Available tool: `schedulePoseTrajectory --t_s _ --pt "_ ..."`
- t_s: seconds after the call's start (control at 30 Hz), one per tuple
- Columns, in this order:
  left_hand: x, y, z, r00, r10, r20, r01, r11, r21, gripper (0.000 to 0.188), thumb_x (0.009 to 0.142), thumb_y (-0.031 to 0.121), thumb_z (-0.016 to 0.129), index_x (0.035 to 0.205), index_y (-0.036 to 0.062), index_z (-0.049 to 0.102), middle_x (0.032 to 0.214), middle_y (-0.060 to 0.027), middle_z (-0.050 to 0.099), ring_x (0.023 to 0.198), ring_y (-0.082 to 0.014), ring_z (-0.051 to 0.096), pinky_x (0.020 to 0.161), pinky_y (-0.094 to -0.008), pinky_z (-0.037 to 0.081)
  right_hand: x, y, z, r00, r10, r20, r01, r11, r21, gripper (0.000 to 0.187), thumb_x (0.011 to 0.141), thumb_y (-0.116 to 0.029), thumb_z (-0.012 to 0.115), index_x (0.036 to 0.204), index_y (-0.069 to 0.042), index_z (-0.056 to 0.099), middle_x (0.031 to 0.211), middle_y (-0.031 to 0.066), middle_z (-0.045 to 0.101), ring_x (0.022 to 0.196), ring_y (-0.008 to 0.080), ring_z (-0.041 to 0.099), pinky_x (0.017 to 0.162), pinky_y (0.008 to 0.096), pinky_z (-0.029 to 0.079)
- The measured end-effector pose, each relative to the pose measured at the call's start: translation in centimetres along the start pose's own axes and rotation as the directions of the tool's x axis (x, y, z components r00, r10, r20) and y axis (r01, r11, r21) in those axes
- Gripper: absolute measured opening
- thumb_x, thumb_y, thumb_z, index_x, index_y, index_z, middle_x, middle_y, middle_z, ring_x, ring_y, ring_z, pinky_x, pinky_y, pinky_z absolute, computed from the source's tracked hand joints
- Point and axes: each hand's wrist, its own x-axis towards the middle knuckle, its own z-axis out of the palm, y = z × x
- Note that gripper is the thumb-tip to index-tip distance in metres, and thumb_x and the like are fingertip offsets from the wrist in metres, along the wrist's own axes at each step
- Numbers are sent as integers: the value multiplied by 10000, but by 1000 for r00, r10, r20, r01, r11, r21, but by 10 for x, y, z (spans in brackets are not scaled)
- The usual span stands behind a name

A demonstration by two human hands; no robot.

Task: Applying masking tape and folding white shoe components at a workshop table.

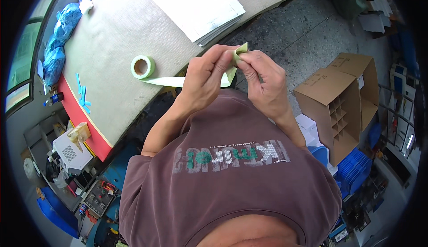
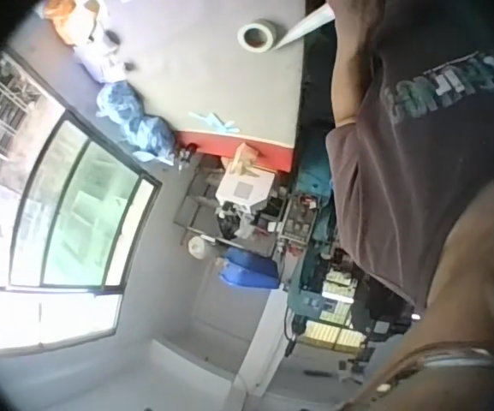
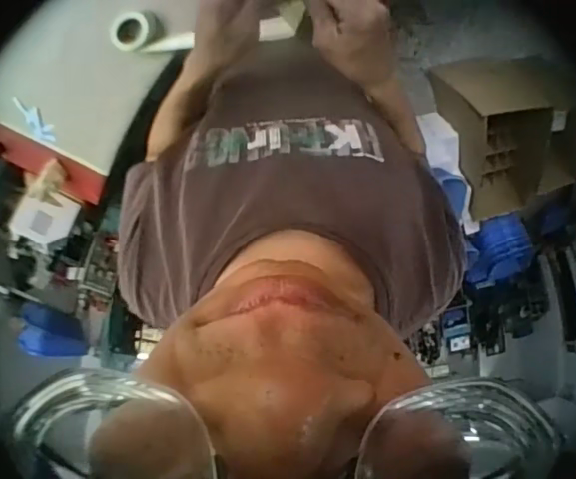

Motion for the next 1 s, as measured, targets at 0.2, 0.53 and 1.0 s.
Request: schedulePoseTrajectory --t_s 0.2,0.53,1.0 --pt "17 -16 2 934 -194 -299 -84 695 -714 313 1072 218 431 1182 -66 500 1150 -201 655 1051 -228 679 891 -291 570 -1 -2 24 928 316 -195 -272 936 224 144 938 -53 619 985 82 611 896 157 687 652 192 638 579 299 521" --pt "19 -108 -128 781 -399 -480 60 814 -578 346 1048 93 349 1249 -178 431 1183 -272 620 1060 -297 672 951 -317 576 -50 105 20 472 840 -268 -655 537 531 205 983 -135 594 916 56 626 763 117 655 522 128 550 471 252 458" --pt "90 -281 -289 990 143 -1 -112 781 614 535 854 -73 539 1368 63 481 1254 -120 590 1007 -252 640 781 -331 560 -188 180 -51 89 957 -275 -764 243 598 225 990 -184 604 1002 39 572 695 71 579 540 132 572 446 237 431"
